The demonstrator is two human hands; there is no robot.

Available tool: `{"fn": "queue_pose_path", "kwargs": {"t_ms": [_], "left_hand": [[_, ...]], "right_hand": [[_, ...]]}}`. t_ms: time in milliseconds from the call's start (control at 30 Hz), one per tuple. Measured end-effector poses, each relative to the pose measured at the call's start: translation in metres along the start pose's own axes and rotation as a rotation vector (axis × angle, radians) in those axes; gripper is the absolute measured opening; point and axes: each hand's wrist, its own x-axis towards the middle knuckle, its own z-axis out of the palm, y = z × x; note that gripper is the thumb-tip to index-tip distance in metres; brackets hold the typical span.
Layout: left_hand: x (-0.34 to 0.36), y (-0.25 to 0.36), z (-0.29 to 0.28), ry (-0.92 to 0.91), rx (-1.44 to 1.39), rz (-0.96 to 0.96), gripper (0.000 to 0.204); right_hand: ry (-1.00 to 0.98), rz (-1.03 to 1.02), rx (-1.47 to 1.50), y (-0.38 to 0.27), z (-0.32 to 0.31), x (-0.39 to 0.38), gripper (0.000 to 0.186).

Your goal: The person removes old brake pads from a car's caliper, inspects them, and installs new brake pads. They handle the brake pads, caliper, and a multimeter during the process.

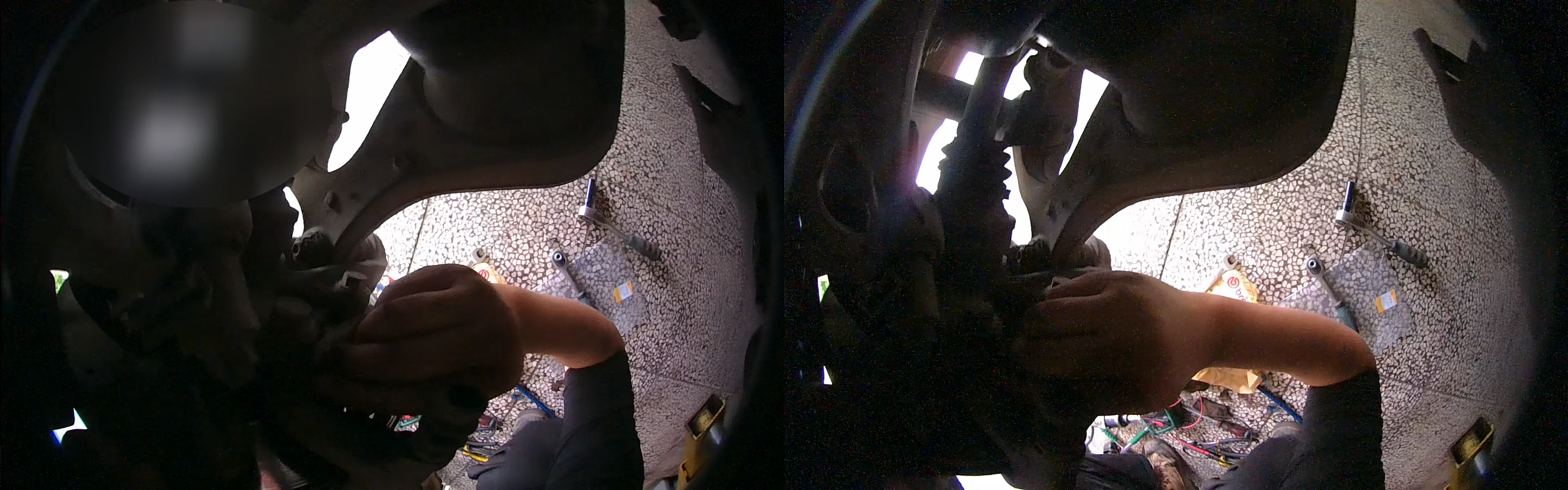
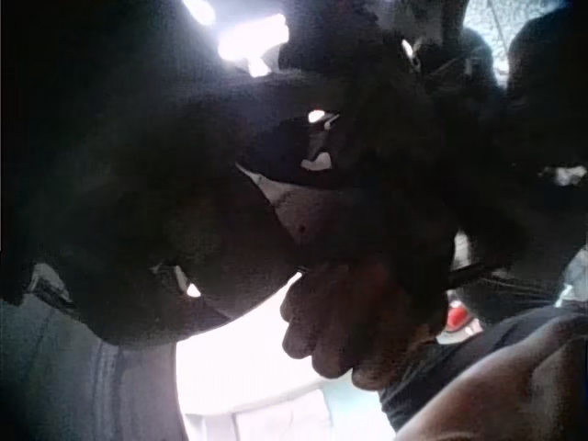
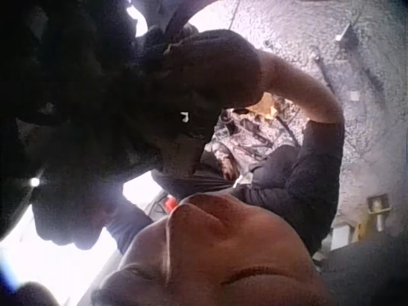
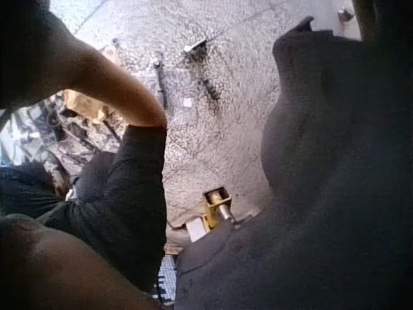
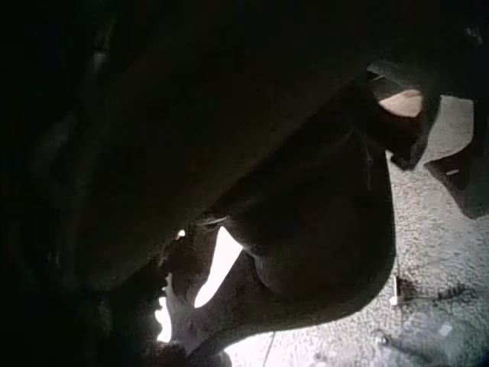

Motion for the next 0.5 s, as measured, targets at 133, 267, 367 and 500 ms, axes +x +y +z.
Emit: {"fn": "queue_pose_path", "kwargs": {"t_ms": [133, 267, 367, 500], "left_hand": [[0.001, 0.001, -0.006, -0.012, 0.003, -0.005, 0.046], [-0.003, 0.000, -0.004, -0.003, 0.011, -0.006, 0.046], [-0.005, 0.000, -0.009, -0.005, 0.038, -0.006, 0.046], [-0.006, 0.000, 0.000, 0.016, 0.046, -0.007, 0.046]], "right_hand": [[0.067, 0.007, 0.123, 0.000, 0.008, -0.003, 0.033], [0.094, -0.007, 0.018, -0.003, 0.008, -0.006, 0.027], [0.067, -0.038, -0.045, -0.007, 0.012, -0.007, 0.026], [0.008, -0.001, -0.186, -0.012, 0.008, -0.015, 0.030]]}}
